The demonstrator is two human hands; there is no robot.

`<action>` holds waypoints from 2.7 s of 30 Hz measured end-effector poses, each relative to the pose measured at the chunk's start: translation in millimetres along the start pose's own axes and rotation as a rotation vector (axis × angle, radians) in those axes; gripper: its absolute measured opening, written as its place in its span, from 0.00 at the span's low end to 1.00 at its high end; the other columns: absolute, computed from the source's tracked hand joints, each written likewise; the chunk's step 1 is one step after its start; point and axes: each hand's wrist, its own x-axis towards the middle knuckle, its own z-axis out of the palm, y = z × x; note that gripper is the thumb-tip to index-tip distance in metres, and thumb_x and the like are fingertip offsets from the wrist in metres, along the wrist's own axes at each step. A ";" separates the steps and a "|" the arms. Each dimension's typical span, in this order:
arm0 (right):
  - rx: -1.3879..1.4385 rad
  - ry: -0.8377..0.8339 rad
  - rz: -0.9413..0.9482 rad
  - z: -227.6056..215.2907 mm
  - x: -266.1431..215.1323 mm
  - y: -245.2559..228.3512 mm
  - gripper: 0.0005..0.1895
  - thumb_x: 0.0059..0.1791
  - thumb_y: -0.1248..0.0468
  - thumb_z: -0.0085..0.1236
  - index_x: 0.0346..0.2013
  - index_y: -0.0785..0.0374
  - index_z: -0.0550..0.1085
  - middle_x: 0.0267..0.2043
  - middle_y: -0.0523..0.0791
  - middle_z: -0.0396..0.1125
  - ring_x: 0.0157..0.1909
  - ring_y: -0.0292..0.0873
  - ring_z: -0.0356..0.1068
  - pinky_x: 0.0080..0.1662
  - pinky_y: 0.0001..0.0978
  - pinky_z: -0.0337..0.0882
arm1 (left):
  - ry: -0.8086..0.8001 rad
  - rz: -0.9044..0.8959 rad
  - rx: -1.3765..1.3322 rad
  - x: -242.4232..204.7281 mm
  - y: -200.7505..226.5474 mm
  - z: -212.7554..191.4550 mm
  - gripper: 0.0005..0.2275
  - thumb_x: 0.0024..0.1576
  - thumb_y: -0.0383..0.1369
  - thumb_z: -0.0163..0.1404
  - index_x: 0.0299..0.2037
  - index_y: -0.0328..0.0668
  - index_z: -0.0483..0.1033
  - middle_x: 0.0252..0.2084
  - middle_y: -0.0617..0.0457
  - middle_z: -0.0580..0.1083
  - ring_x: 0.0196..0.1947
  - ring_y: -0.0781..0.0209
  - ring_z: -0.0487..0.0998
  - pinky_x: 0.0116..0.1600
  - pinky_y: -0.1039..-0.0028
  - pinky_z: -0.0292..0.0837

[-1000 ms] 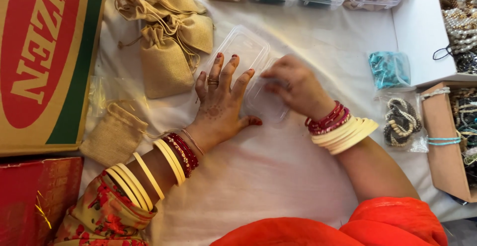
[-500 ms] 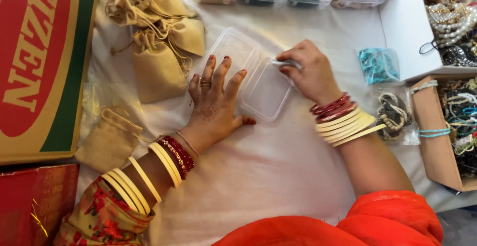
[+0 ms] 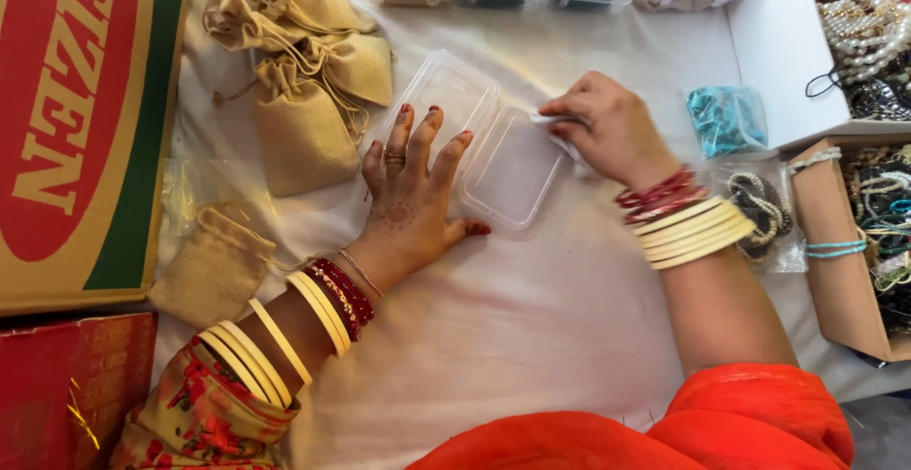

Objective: The person wipes the inside of small plastic containers with a white cloth, then places small beige drawstring pouches inside them and closes the lids. The containers are stacked on a table covered with a white cloth, alongside boxes of jewelry and other supplies.

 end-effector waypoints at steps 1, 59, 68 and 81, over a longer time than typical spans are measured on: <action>-0.002 0.005 0.002 11.5 0.3 -1.9 0.10 0.47 0.65 0.66 0.44 0.57 0.83 0.39 0.48 0.70 0.40 0.46 0.72 0.45 0.39 0.74 | 0.002 0.005 0.001 0.9 0.1 -0.1 0.50 0.39 0.56 0.68 0.70 0.50 0.56 0.73 0.42 0.48 0.75 0.38 0.37 0.69 0.37 0.37; 1.425 0.148 0.255 19.5 -3.2 108.6 0.15 0.56 0.73 0.50 0.58 0.68 0.74 0.48 0.42 0.73 0.47 0.33 0.72 0.51 0.24 0.72 | -0.216 0.598 0.342 61.9 47.5 -19.8 0.33 0.53 0.57 0.51 0.56 0.31 0.75 0.49 0.44 0.74 0.46 0.50 0.76 0.51 0.63 0.68; 1.399 0.229 0.279 17.3 -5.6 106.4 0.13 0.55 0.73 0.51 0.55 0.69 0.75 0.48 0.42 0.73 0.47 0.33 0.72 0.52 0.24 0.72 | 0.422 0.550 -0.167 57.8 24.1 -31.2 0.12 0.69 0.33 0.46 0.54 0.32 0.75 0.43 0.49 0.79 0.32 0.63 0.80 0.41 0.73 0.77; 0.095 0.804 -0.240 -65.4 -25.4 -66.8 0.07 0.54 0.72 0.61 0.47 0.64 0.78 0.47 0.47 0.70 0.47 0.45 0.72 0.50 0.33 0.74 | 0.383 -0.014 -1.615 48.8 55.0 -46.7 0.18 0.72 0.40 0.32 0.60 0.35 0.67 0.56 0.40 0.77 0.52 0.48 0.83 0.56 0.61 0.83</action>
